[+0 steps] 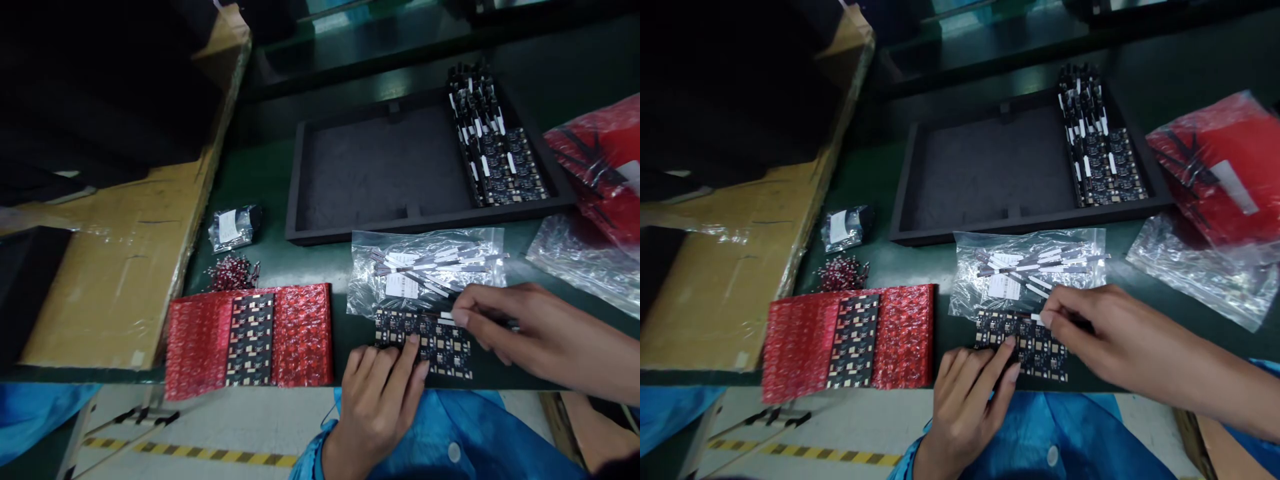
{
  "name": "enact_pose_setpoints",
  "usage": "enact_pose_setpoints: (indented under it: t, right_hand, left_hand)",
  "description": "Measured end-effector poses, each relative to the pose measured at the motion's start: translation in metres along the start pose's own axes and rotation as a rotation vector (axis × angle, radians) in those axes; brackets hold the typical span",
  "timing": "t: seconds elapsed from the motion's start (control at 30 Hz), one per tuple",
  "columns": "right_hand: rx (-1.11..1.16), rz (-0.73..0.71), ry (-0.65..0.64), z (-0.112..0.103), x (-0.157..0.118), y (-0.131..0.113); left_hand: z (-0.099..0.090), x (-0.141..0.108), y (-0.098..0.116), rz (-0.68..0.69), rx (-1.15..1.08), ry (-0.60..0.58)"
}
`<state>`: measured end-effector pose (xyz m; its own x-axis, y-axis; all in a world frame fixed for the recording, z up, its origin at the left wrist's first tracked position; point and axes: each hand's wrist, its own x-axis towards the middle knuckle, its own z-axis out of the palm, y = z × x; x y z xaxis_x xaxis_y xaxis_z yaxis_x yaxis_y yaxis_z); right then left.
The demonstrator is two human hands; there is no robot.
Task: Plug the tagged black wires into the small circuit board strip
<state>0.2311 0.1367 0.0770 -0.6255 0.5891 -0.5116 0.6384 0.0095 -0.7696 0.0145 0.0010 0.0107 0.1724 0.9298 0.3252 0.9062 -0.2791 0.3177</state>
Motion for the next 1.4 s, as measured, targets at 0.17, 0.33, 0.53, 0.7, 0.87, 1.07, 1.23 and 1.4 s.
enact_pose_setpoints:
  t: [0.17,0.33,0.53,0.7,0.87,1.07,1.23,1.4]
  right_hand:
    - [-0.072,-0.011,-0.063,0.011,0.017,-0.009]
    - [-0.093,-0.002,-0.095,0.015,0.025,-0.002]
    - [-0.076,0.014,-0.105,0.021,0.027,0.009]
    - [-0.084,0.024,-0.101,0.023,0.027,0.011]
    - [-0.081,0.034,-0.1,0.023,0.027,0.013]
    - [-0.094,0.011,-0.08,0.024,0.028,0.013]
    - [-0.101,0.008,-0.073,0.023,0.026,0.011]
    - [-0.113,0.004,-0.092,0.023,0.027,0.012]
  left_hand:
    - [0.0,-0.001,-0.007,-0.035,-0.004,0.038]
    - [-0.002,0.004,-0.008,-0.06,0.027,0.049]
    - [-0.002,0.005,-0.008,-0.017,0.027,0.015]
    - [-0.001,0.006,-0.008,0.003,0.046,-0.011]
    - [0.001,0.008,-0.007,-0.013,0.065,-0.031]
    - [0.003,0.01,-0.008,-0.024,0.079,-0.049]
    - [0.003,0.01,-0.007,-0.014,0.095,-0.053]
    - [0.002,0.013,-0.007,0.014,0.134,-0.051]
